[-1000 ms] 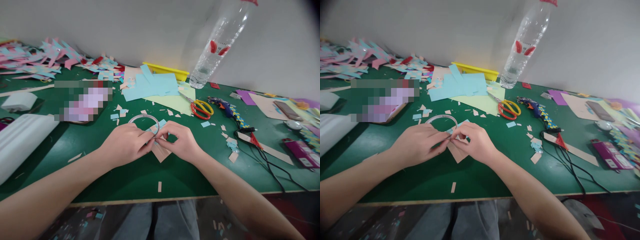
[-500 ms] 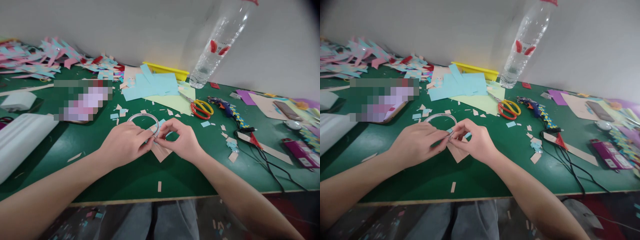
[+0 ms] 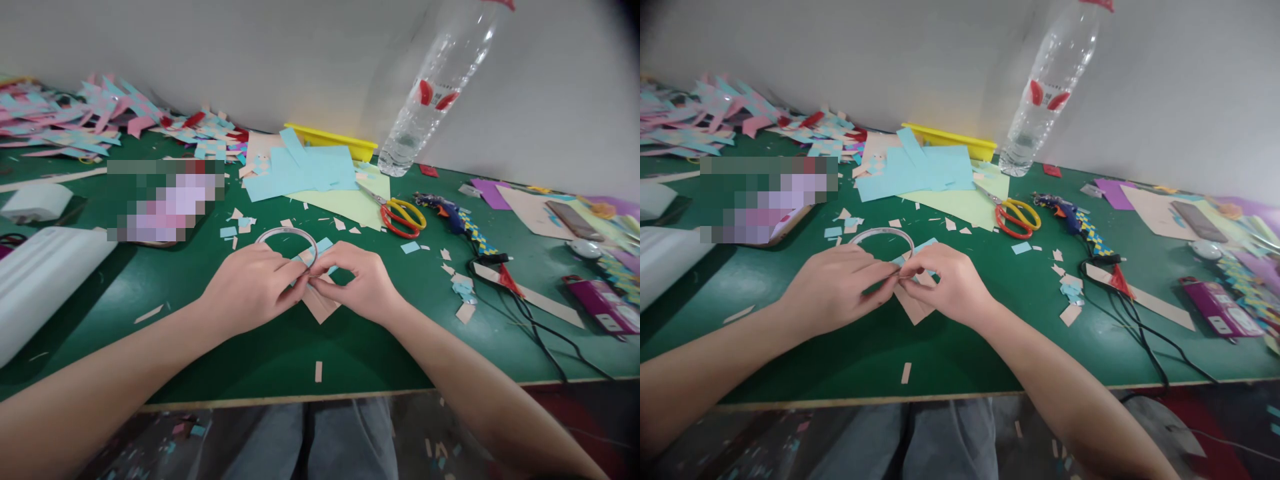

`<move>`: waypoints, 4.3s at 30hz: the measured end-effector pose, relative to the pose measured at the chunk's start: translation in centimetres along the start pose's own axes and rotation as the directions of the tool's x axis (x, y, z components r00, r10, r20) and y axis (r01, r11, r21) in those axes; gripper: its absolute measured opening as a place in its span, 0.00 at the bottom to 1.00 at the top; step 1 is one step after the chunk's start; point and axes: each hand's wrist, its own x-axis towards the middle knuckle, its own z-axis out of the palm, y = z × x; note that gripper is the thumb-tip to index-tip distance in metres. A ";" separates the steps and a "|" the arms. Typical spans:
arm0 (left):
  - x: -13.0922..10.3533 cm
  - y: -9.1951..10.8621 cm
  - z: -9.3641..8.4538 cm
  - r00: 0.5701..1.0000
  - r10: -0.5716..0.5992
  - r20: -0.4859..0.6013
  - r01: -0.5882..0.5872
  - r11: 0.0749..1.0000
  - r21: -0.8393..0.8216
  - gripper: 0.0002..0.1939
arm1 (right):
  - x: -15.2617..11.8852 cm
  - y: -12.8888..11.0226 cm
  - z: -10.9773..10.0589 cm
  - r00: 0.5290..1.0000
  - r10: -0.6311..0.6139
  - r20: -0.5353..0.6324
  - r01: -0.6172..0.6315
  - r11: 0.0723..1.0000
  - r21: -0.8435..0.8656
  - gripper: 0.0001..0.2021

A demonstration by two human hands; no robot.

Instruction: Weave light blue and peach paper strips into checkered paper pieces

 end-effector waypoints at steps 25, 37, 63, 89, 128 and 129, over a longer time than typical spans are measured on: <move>0.1 0.0 0.0 0.988 -0.157 0.011 0.155 0.957 -0.246 0.17 | 0.1 0.2 -0.4 0.846 -0.532 -0.028 0.455 0.750 -0.481 0.11; 0.5 0.0 -0.2 0.982 -0.184 0.051 0.190 0.912 -0.363 0.15 | 0.5 -0.1 -1.0 0.703 -0.707 0.079 0.616 0.550 -0.564 0.09; -1.7 -5.9 3.6 0.949 -0.296 0.110 0.282 0.952 0.121 0.13 | 0.4 1.4 -1.3 0.897 -0.393 -0.201 0.264 0.843 -0.469 0.18; -0.8 -2.9 1.4 0.848 -0.419 0.325 0.500 0.834 -0.231 0.16 | 0.2 0.8 -1.4 0.953 0.278 0.118 -0.218 0.905 -0.365 0.24; 0.1 -3.3 0.6 0.713 -0.440 0.545 0.700 0.419 -0.578 0.18 | 0.4 1.0 -1.5 0.914 0.366 0.174 -0.270 0.871 -0.410 0.20; 0.1 -3.3 0.6 0.725 -0.419 0.546 0.688 0.428 -0.585 0.17 | 0.4 0.9 -1.5 0.915 0.364 0.175 -0.269 0.872 -0.408 0.19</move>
